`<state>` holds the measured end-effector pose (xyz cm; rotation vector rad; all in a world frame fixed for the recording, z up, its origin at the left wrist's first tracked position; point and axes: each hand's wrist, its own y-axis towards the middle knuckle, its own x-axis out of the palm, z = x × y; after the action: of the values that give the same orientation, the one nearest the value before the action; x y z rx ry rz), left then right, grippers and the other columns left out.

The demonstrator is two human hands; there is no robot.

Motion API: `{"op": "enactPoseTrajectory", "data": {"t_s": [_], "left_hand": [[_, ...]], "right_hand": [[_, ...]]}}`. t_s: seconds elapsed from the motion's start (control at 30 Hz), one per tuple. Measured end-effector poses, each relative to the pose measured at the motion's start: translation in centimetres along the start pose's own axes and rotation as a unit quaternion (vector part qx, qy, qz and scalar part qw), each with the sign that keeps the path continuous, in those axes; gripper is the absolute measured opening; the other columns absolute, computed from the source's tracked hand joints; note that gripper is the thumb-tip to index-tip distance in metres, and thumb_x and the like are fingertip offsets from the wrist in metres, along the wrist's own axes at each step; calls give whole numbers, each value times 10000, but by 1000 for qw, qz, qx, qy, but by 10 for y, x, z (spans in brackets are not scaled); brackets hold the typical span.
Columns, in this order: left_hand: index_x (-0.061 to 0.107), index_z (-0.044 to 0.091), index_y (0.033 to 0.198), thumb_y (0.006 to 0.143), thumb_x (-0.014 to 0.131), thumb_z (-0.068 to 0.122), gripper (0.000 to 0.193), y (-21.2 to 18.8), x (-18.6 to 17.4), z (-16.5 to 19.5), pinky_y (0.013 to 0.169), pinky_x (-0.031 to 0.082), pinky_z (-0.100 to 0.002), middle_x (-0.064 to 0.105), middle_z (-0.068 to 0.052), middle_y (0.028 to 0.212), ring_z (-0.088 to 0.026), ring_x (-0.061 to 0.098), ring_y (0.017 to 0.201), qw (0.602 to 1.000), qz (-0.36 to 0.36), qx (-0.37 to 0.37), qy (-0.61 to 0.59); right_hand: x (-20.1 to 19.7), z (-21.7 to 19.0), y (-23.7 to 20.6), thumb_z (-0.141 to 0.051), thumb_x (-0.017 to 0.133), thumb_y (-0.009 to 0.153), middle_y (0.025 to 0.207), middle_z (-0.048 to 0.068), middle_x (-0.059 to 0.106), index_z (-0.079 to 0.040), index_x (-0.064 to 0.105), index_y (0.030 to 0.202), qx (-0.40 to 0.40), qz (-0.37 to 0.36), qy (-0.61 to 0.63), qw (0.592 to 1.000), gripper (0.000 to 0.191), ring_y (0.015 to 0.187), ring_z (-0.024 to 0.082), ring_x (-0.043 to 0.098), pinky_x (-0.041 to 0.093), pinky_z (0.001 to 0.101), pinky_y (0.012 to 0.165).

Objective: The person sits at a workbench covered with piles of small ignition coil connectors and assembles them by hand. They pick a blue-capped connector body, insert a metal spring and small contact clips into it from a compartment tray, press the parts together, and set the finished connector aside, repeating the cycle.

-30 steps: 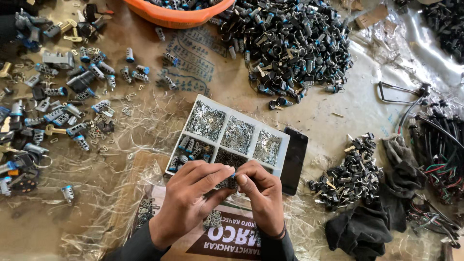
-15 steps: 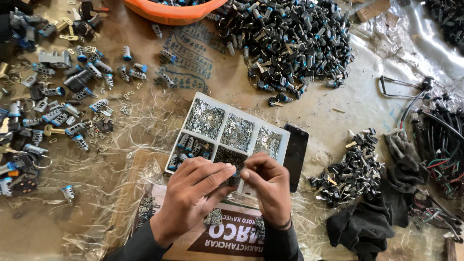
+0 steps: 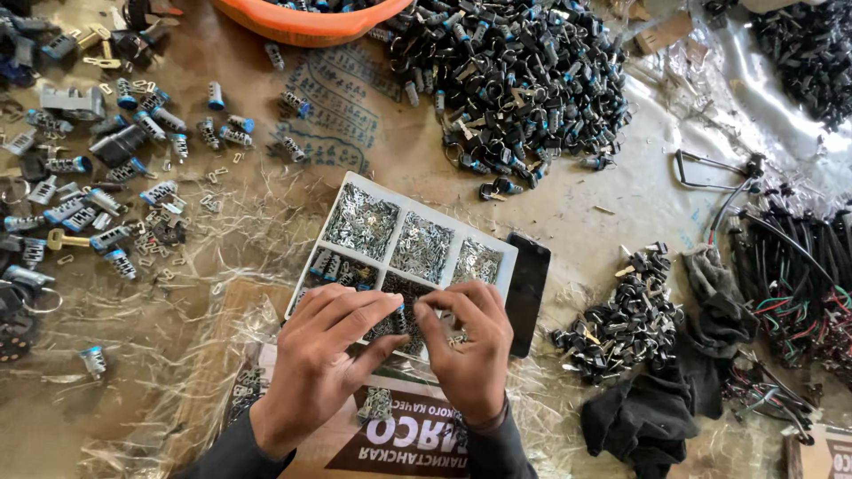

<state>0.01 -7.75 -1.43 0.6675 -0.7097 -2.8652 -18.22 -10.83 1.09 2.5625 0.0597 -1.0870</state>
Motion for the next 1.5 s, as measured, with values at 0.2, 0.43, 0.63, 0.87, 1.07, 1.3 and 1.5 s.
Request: {"op": "enactPoseTrajectory", "data": {"t_s": [0.2, 0.43, 0.63, 0.87, 1.07, 1.3, 1.5], "left_hand": [[705, 76, 1200, 795, 830, 162, 433, 0, -1, 0, 936, 504, -425, 719, -73, 1140, -293, 645, 1020, 1000, -7, 13, 1], [703, 76, 1204, 789, 833, 159, 442, 1, -1, 0, 947, 504, -429, 715, -71, 1138, -298, 638, 1023, 1000, -11, 27, -4], [702, 59, 1186, 790, 839, 164, 432, 1, -2, 2, 933, 492, -428, 712, -67, 1125, -289, 640, 1010, 999, -19, 41, -9], [709, 52, 1191, 791, 839, 131, 428, 0, 0, 1, 946, 499, -414, 712, -62, 1148, -266, 643, 1016, 998, -17, 58, -6], [716, 51, 1182, 802, 842, 122, 407, -1, 1, 0, 941, 503, -418, 709, -63, 1158, -279, 634, 1009, 996, -2, 80, 26], [704, 67, 1197, 791, 851, 152, 440, -1, 0, 1, 963, 505, -424, 717, -56, 1154, -270, 644, 1006, 998, -4, 60, -8], [701, 62, 1214, 782, 843, 124, 459, -2, -2, 2, 949, 510, -416, 718, -60, 1153, -275, 642, 1006, 999, -9, 47, -11]], "right_hand": [[-3, 13, -12, -74, 688, 942, 919, 42, 605, 27, 695, 894, 140, -92, 257, 952, 112, 743, 96, 528, 428, 257, 633], [0, 18, -18, -44, 677, 962, 949, 54, 601, 39, 685, 931, 96, -95, 283, 950, 88, 802, 102, 519, 423, 251, 697], [0, 10, -19, -39, 711, 909, 887, 57, 639, 25, 697, 888, 77, -51, 210, 973, 69, 759, 110, 564, 450, 246, 669], [9, 3, -30, -55, 773, 840, 852, 54, 670, -12, 753, 883, -13, 71, 79, 994, 64, 763, 109, 629, 516, 251, 664], [12, 24, -32, -91, 773, 842, 813, 37, 710, -24, 792, 869, 56, 4, 173, 983, 75, 693, 90, 638, 484, 238, 574], [0, 31, -32, -77, 704, 922, 892, 62, 665, 1, 760, 904, 97, -32, 257, 961, 98, 764, 110, 586, 476, 252, 652], [-7, 12, -26, -33, 705, 909, 917, 76, 667, 24, 745, 930, 48, -78, 203, 975, 73, 804, 127, 625, 501, 262, 696]]}}
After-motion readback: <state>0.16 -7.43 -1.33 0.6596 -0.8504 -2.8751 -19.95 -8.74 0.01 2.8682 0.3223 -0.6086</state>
